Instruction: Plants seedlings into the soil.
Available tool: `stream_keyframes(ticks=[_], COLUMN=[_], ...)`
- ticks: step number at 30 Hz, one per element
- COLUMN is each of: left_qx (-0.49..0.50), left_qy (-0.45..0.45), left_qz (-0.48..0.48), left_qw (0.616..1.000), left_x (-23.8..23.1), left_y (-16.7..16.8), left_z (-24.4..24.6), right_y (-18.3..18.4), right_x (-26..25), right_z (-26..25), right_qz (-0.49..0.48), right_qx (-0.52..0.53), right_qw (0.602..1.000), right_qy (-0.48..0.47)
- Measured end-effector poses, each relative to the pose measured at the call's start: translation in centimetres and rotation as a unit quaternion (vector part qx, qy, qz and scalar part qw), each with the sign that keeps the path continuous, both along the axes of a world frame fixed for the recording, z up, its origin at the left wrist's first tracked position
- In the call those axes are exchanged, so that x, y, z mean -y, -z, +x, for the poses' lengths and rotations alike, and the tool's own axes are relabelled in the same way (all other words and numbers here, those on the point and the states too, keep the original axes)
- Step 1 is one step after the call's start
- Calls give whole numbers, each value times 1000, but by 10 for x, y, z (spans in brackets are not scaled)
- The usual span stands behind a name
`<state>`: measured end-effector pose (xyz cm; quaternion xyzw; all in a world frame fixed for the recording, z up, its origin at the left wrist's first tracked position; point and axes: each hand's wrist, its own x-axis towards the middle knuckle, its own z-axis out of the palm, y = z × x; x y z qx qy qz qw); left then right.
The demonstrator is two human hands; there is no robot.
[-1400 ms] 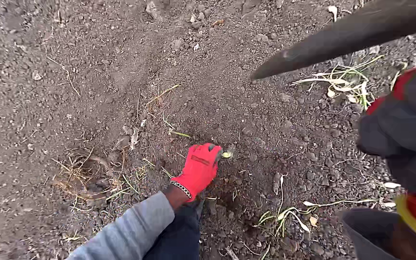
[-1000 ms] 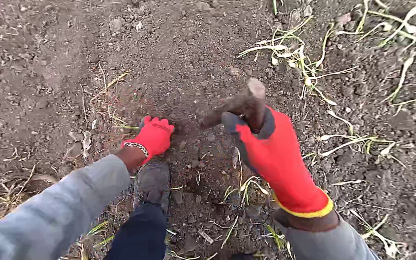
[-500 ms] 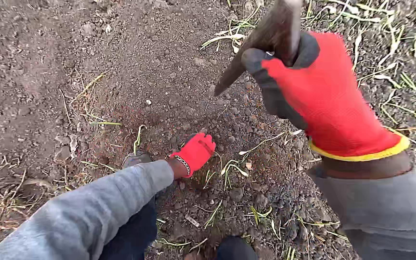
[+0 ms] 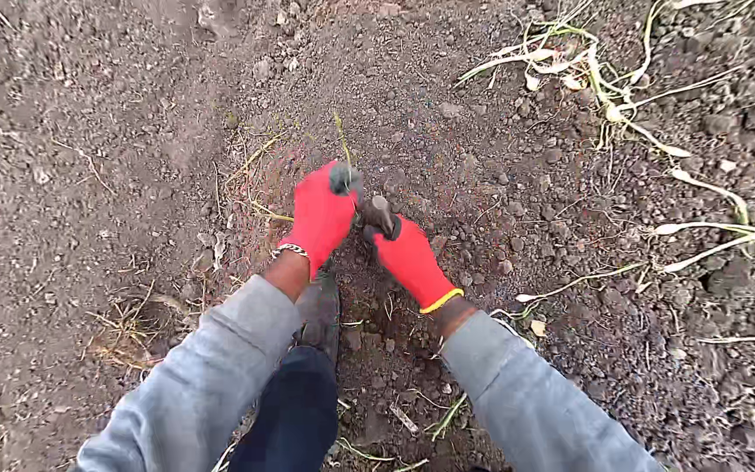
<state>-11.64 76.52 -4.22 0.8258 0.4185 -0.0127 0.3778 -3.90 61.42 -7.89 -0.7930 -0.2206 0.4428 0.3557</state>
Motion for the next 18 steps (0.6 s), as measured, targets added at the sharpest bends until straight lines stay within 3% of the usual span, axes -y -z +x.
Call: stream_keyframes(ticks=[2, 3, 6, 9, 11, 13, 15, 18], left_qx=[-157, -199, -245, -240, -214, -218, -254, -291], left_qy=[111, 140, 162, 243, 354, 460, 492, 432], left_qz=[-41, -69, -26, 150, 195, 159, 80, -1], left_qw=[980, 967, 956, 928, 889, 846, 829, 854], left_x=[18, 25, 7, 7, 54, 126, 192, 257], left_y=[46, 52, 16, -35, -52, -50, -25, 28], left_z=[-16, -28, -24, -5, 14, 35, 52, 59], right_y=[-24, -50, -100, -65, -27, -23, -49, -116], right_x=[38, 69, 161, 205, 209, 205, 201, 211], right_z=[21, 30, 58, 75, 86, 102, 119, 131], right_qz=[22, 36, 79, 12, -13, -15, -5, 40], right_qx=[-7, -3, 89, 156, 112, 85, 84, 109], right_qw=[998, 995, 982, 977, 979, 979, 978, 976], right_qy=[58, 90, 145, 147, 169, 184, 189, 182])
